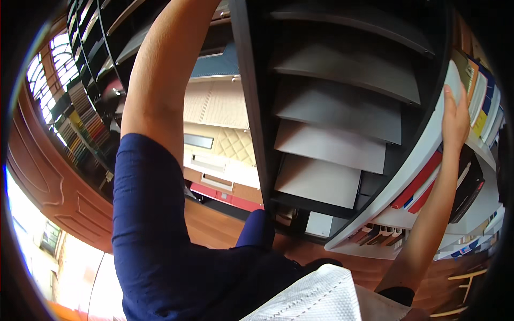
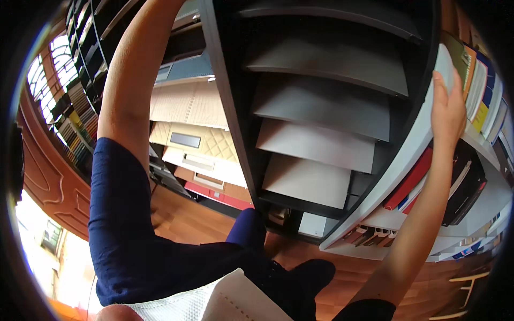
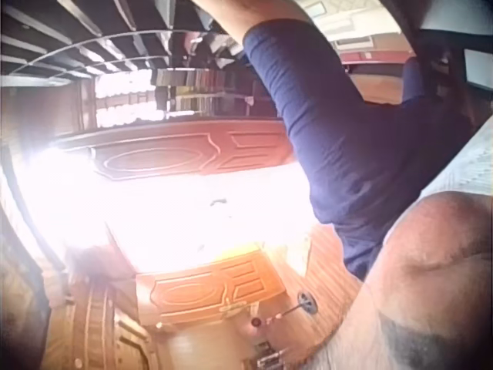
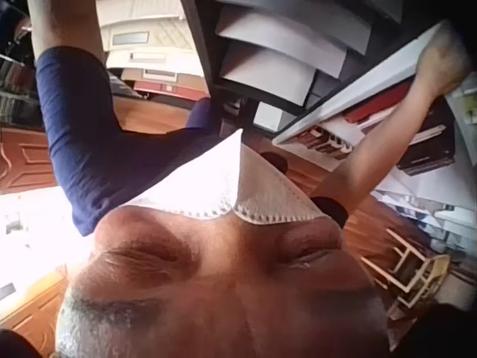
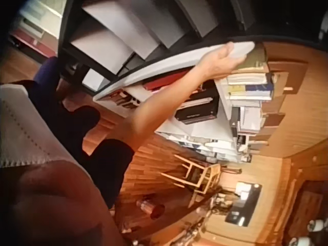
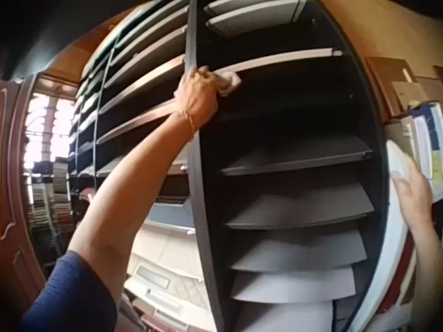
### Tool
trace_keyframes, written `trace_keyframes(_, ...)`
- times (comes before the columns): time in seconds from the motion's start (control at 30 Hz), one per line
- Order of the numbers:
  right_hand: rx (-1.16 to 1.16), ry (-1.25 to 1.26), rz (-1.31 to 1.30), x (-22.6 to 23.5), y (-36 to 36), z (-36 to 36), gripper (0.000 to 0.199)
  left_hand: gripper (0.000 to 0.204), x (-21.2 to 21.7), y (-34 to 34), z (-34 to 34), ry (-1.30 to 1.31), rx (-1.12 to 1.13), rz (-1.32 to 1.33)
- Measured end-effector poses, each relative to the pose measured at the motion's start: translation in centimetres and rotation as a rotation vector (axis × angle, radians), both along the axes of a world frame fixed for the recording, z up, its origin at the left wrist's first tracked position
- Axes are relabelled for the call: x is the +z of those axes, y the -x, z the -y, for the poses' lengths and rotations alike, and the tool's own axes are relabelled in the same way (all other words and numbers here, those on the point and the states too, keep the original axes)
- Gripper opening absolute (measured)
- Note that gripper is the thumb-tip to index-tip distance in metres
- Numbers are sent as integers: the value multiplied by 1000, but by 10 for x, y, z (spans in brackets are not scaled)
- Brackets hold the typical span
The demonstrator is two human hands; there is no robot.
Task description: The person is wiping down shelves and organizing binders in an office storage area.
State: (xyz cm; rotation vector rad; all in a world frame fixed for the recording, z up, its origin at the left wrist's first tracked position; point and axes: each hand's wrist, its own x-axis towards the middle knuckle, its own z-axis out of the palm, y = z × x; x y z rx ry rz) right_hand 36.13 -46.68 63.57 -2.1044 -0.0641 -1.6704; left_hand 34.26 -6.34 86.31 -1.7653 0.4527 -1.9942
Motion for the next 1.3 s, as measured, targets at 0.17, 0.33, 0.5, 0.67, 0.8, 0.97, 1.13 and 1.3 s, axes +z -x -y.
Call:
trace_keyframes(0.17, -67, -12, -19, -1, -13, 4, 60, 17, -61, 0, -26, -23, 48, -105)
trace_keyframes(0.33, -94, -26, -45, -3, -11, 9, 60, 29, -132, -9, -41, 30, -129, -71)
trace_keyframes(0.5, -65, 4, 3, -4, -17, 4, 60, 29, -254, -18, -72, 101, -288, -199)
trace_keyframes(0.67, -124, 31, 24, 0, -15, 14, 66, 24, -277, -13, -72, 66, -101, -187)
trace_keyframes(0.8, -164, -19, 14, -1, -28, 22, 70, 35, -244, 2, -54, 150, -303, -181)
trace_keyframes(0.97, -159, 18, 15, -2, -35, 23, 71, 24, -289, -27, -83, 130, -212, -72)
trace_keyframes(1.13, 134, -390, -222, 45, -21, 71, 74, 37, -382, -12, -83, 89, -283, -234)
trace_keyframes(1.3, -161, -24, -9, 0, -23, 25, 73, 49, -467, 12, -82, 103, -182, -501)
